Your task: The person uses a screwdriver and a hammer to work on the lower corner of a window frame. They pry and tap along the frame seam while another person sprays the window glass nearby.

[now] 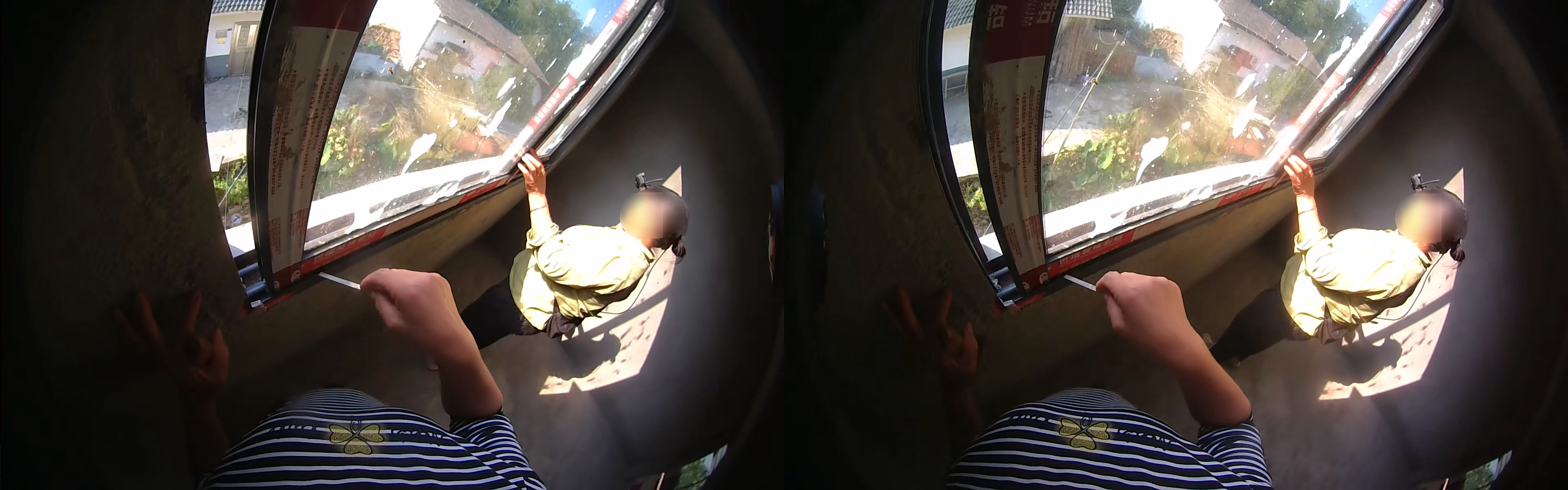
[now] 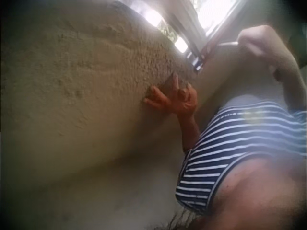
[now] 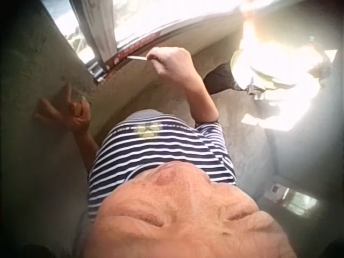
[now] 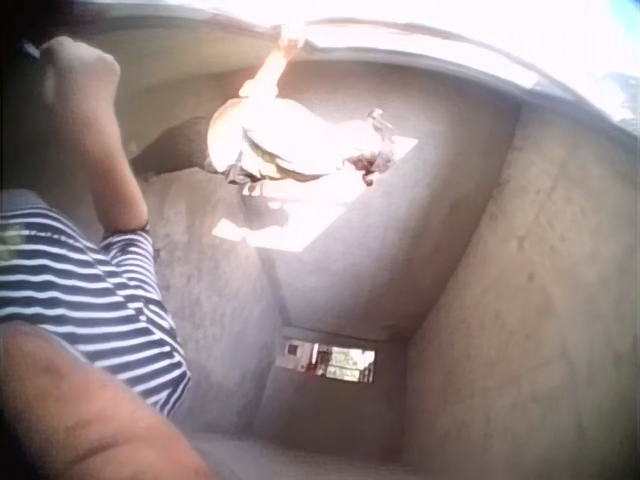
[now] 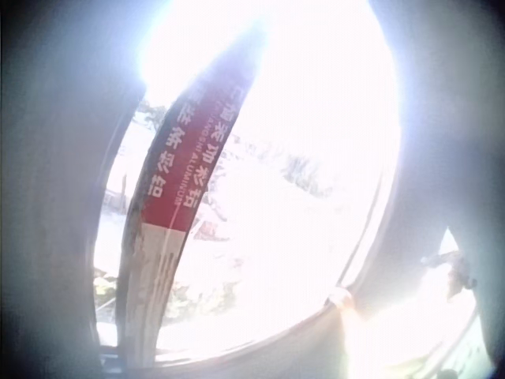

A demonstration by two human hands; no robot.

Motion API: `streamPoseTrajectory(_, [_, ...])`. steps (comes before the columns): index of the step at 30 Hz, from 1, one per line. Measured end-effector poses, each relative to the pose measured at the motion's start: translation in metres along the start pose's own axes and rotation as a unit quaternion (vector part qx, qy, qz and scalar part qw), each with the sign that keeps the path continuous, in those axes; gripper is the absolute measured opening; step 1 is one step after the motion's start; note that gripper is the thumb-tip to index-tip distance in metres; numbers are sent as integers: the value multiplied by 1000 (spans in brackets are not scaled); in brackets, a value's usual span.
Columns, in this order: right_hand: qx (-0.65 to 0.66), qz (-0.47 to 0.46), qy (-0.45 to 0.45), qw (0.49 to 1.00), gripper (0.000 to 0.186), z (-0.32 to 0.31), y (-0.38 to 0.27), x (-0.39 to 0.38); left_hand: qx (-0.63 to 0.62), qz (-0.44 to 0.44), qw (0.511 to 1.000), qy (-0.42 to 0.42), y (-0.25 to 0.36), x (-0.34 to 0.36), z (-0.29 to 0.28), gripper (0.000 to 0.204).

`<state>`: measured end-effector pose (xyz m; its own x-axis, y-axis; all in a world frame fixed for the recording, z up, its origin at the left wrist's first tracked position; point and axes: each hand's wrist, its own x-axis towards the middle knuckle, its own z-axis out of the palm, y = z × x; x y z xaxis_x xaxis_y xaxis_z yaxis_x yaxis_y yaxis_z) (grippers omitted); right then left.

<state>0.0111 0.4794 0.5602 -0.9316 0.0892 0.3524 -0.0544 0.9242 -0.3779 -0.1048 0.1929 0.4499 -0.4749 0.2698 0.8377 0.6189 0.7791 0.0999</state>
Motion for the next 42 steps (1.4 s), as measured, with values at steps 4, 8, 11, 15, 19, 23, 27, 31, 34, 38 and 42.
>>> streamPoseTrajectory(4, [119, -83, 24, 989, 22, 9, -24, -7, -1, -7, 1000, -9, 3, -2, -6, 53])
streamPoseTrajectory(8, [123, -71, 112, 983, 20, 50, -51, -6, 18, 4, 1000, -13, -3, 5, -24, 54])
streamPoseTrajectory(11, [96, -46, 196, 975, 17, 74, -66, 1, -6, 5, 1000, -11, -18, 6, -46, 55])
streamPoseTrajectory(15, [30, 13, 253, 967, 17, 79, -80, 5, 40, -3, 998, -51, -44, -6, -71, 57])
streamPoseTrajectory(19, [92, 194, 153, 965, 13, 88, -88, -13, -26, -12, 999, -43, -74, -21, -71, 57])
streamPoseTrajectory(23, [233, 155, 128, 951, 16, 122, -93, -35, -38, 2, 999, -8, -93, -34, -58, 55])
streamPoseTrajectory(27, [370, 210, 31, 904, 23, 140, -99, -52, -43, -2, 999, -10, -97, -46, -49, 53])
streamPoseTrajectory(31, [548, 238, -11, 802, 34, 142, -105, -57, -87, 10, 996, -24, -97, -50, -39, 53])
streamPoseTrajectory(34, [546, 194, -2, 815, 41, 151, -114, -56, -181, 27, 983, -30, -103, -50, -49, 47])
streamPoseTrajectory(38, [550, 198, 34, 810, 34, 168, -118, -56, -370, 85, 918, -118, -112, -46, -70, 34])
streamPoseTrajectory(42, [516, 207, 108, 824, 28, 187, -118, -58, -462, 112, 874, -98, -111, -41, -62, 27])
